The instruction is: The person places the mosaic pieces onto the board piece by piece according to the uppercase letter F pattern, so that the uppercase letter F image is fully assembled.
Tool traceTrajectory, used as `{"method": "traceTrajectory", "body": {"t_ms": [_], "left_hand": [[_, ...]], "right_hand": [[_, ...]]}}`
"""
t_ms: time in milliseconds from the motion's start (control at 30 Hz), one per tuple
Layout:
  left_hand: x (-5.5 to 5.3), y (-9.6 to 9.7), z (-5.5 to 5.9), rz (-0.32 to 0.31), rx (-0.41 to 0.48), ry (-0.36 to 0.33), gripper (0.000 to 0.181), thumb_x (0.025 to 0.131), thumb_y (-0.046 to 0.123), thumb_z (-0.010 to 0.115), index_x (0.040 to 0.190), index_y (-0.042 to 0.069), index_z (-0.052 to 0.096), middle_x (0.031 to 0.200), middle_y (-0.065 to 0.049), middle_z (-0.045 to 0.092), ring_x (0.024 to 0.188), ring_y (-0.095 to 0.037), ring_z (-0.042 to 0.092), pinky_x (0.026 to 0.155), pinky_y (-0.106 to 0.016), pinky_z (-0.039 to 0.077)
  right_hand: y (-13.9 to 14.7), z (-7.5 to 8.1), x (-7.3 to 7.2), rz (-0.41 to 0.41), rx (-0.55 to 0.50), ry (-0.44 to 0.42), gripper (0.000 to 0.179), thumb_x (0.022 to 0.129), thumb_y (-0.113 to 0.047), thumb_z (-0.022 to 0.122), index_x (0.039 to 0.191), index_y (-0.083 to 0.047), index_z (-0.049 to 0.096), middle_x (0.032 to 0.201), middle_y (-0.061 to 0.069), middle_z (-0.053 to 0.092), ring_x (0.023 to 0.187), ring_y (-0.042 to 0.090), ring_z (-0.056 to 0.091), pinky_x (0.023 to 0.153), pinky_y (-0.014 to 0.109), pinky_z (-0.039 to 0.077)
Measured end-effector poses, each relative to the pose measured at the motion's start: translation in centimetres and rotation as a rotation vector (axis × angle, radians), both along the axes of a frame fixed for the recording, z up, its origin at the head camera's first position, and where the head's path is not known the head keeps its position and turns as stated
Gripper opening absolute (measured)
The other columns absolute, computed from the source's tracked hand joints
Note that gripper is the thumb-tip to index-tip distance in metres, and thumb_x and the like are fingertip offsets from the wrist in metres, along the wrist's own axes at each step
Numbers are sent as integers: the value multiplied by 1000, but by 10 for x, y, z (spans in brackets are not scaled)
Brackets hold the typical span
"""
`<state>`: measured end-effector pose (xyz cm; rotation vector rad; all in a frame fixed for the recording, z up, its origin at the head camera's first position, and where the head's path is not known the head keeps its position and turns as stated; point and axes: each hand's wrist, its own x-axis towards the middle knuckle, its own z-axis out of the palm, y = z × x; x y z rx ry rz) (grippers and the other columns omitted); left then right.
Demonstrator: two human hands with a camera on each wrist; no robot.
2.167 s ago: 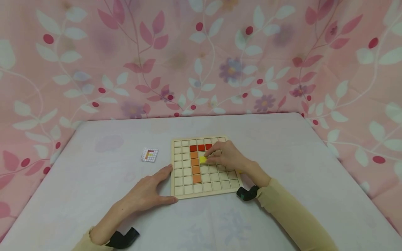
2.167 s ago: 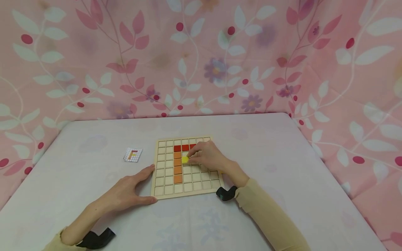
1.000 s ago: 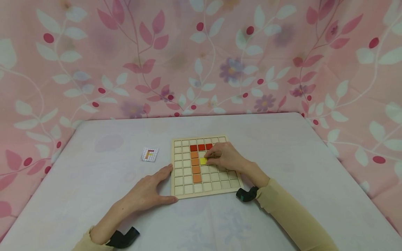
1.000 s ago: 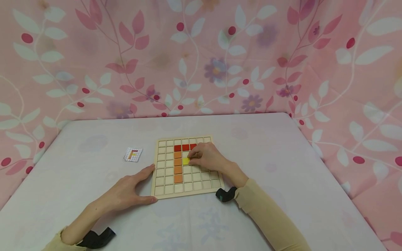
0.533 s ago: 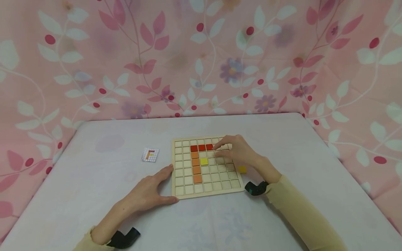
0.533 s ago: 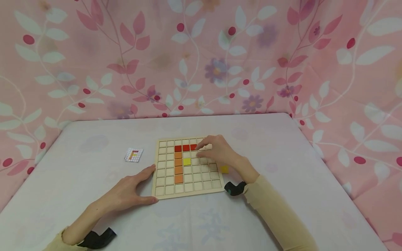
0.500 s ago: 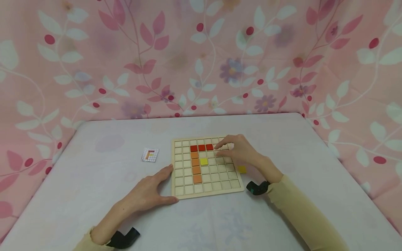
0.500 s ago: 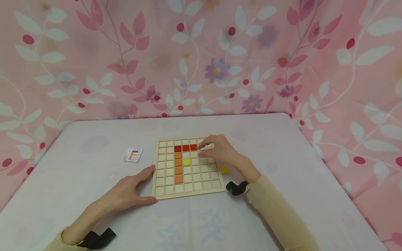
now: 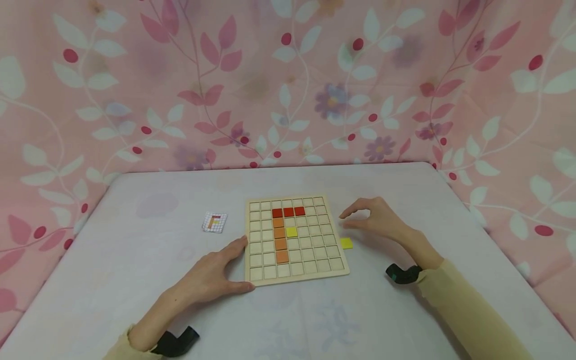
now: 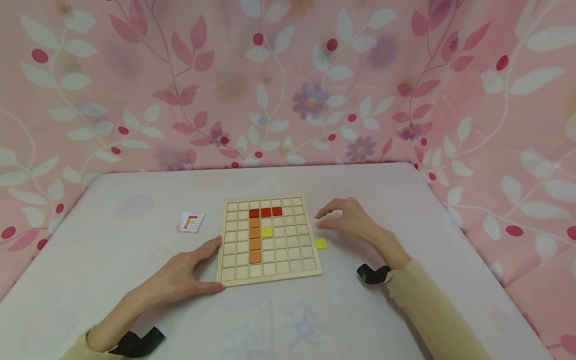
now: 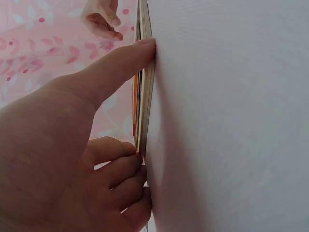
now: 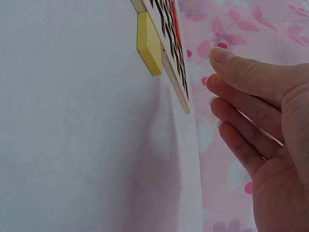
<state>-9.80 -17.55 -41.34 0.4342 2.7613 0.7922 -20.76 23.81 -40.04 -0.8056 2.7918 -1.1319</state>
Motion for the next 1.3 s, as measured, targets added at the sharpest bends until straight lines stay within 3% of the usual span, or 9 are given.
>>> {"method": "traceTrajectory", "body": {"t_ms": [433, 533, 833, 1100, 1300], "left_hand": [[0, 0, -2, 0, 1, -5, 107, 73, 61, 81, 158, 18, 32, 162, 0, 34, 148, -27, 34, 115, -53, 36], [0, 1, -2, 0, 0, -4, 107, 73, 61, 81, 158, 17, 32, 162, 0, 34, 148, -27, 34, 115, -53, 36], [-1, 0, -2, 5, -4, -9, 107, 73, 60, 81, 158, 18, 31, 162, 0, 34, 148, -26, 34, 115, -52, 36], [0, 0, 0, -3, -2, 0, 106, 73, 60, 81, 158, 17, 32, 162, 0, 35, 147, -27, 35, 114, -53, 37], [0, 1, -1, 3, -3, -9, 106, 73, 59, 81, 158, 18, 31, 162, 0, 35, 148, -27, 34, 114, -54, 36]], "right_hand": [[17, -9, 8, 24, -20, -33, 24, 77, -25, 87, 99, -19, 79, 99, -6, 77, 107, 17, 68, 105, 52, 43], [14, -6, 11, 38, -13, -47, 26, 76, -24, 88, 99, -18, 79, 100, -5, 77, 107, 17, 69, 105, 45, 44], [15, -18, 4, 135, 1, -66, 34, 70, -31, 92, 100, -24, 79, 98, -11, 75, 103, 10, 67, 97, 22, 45], [15, -22, 3, 138, -16, -64, 31, 70, -26, 92, 98, -23, 79, 97, -11, 76, 102, 10, 68, 95, 20, 47], [15, -22, 5, 104, 4, -54, 23, 75, -21, 89, 95, -26, 79, 95, -13, 75, 98, 9, 68, 94, 28, 49]]}}
